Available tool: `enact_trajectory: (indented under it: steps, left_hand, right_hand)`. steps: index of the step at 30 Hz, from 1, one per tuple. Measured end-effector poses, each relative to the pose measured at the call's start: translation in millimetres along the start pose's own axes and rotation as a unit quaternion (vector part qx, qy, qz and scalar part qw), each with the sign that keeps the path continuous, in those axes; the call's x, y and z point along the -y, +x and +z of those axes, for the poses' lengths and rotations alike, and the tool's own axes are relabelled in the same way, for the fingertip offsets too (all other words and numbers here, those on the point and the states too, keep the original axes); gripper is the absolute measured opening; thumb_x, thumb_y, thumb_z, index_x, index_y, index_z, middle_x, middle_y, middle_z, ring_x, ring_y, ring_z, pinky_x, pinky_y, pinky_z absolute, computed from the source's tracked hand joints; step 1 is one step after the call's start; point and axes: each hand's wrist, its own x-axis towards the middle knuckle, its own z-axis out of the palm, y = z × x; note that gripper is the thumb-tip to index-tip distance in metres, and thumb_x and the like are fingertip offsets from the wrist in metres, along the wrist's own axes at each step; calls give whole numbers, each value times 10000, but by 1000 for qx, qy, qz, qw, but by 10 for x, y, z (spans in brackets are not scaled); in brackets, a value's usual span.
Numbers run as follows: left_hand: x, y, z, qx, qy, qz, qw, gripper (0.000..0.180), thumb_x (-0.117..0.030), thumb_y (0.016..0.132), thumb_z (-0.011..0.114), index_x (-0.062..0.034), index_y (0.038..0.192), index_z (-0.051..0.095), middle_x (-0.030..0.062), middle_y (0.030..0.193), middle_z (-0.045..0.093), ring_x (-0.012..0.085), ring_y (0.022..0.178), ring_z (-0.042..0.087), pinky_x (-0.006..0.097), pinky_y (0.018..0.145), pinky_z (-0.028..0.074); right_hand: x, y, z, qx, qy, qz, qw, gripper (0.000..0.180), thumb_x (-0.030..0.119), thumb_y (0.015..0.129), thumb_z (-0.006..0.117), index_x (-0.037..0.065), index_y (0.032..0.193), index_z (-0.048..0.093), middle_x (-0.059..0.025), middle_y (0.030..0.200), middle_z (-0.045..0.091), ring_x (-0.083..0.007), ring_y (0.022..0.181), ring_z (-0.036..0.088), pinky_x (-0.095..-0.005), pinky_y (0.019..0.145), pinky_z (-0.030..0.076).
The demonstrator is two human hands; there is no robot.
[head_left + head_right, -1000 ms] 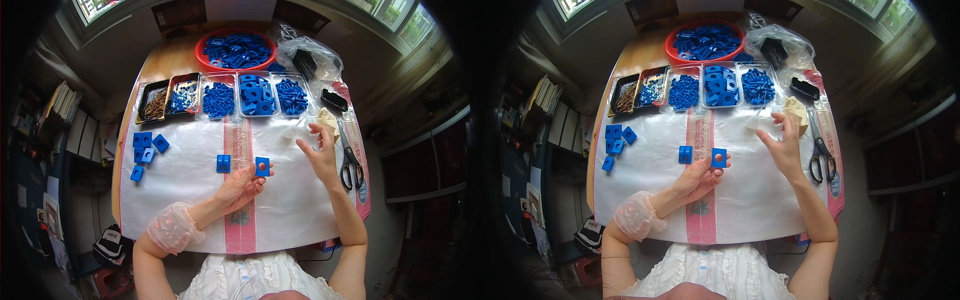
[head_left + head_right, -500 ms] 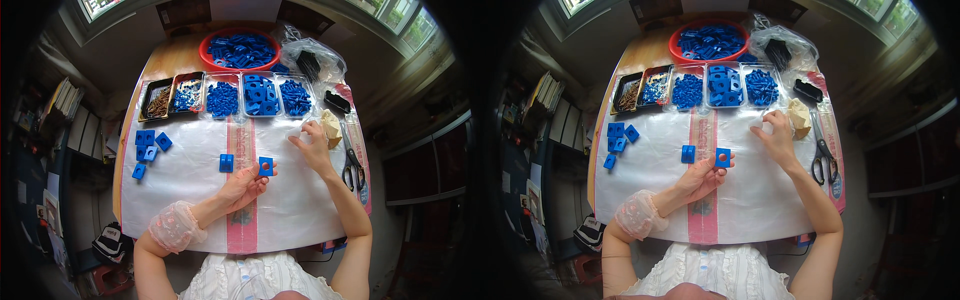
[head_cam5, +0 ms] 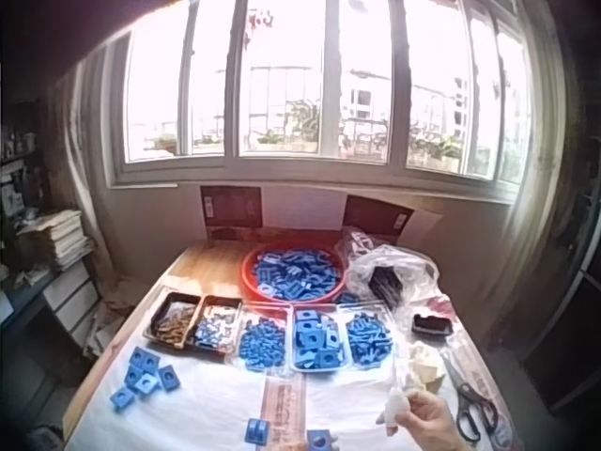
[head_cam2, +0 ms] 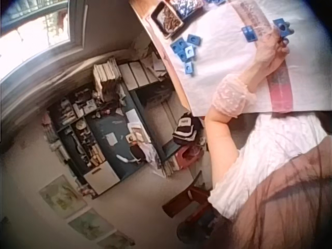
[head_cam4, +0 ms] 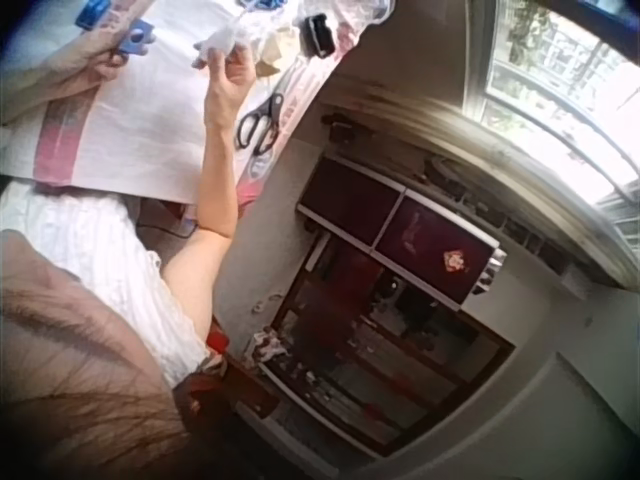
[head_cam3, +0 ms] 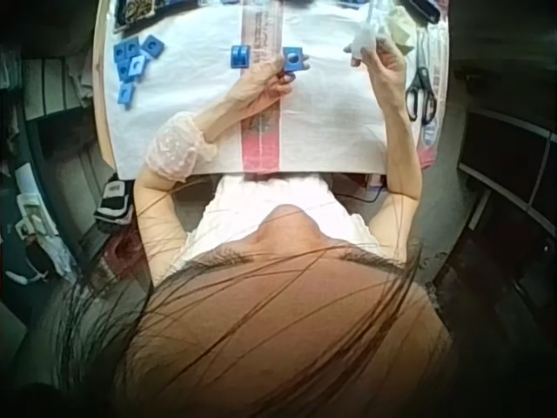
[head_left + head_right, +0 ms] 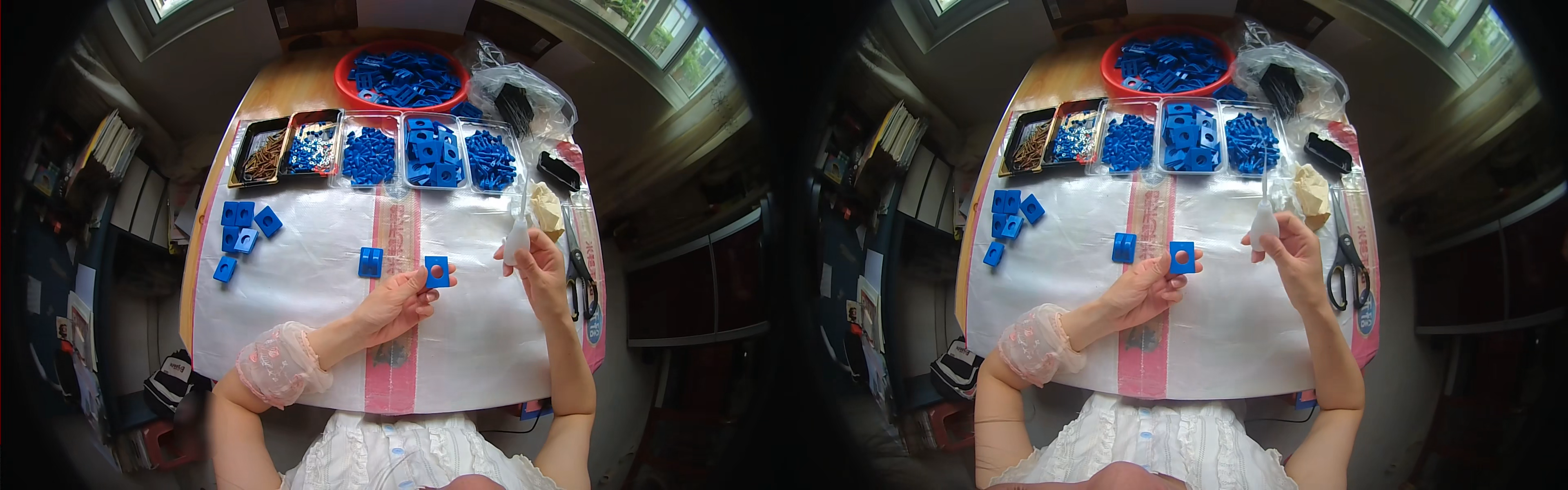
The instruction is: The recorder is assembling small blue plastic components by inserting small circular pieces into them and applying adhesive or a liquid using a dispenser.
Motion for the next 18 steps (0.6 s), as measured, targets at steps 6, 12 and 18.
enact_trajectory:
  steps: [6,12,18]
  left_hand:
    - [-25,-45,5,-1,14,-5,1000,579,-393,986,545,-7,1399,423,36,1210,544,48,830,460,179,651,425]
    - [-24,-48,-26,-4,-4,10,1000,536,-386,1001,531,-20,1382,441,20,1220,533,51,816,450,187,637,406]
    - [-55,-50,-18,-14,-22,36,999,512,-389,1009,519,-30,1367,452,40,1213,530,59,806,436,183,630,397]
  right_hand:
    - [-31,-8,-41,-51,192,15,980,262,318,984,595,68,1055,560,7,740,500,-70,657,424,-237,615,340]
    - [-108,20,-90,-55,259,38,964,212,317,982,597,122,946,522,35,735,465,-50,607,366,-227,578,295]
    - [-53,-15,-64,-97,242,80,962,175,279,965,622,148,923,514,47,739,499,-24,562,361,-202,505,303]
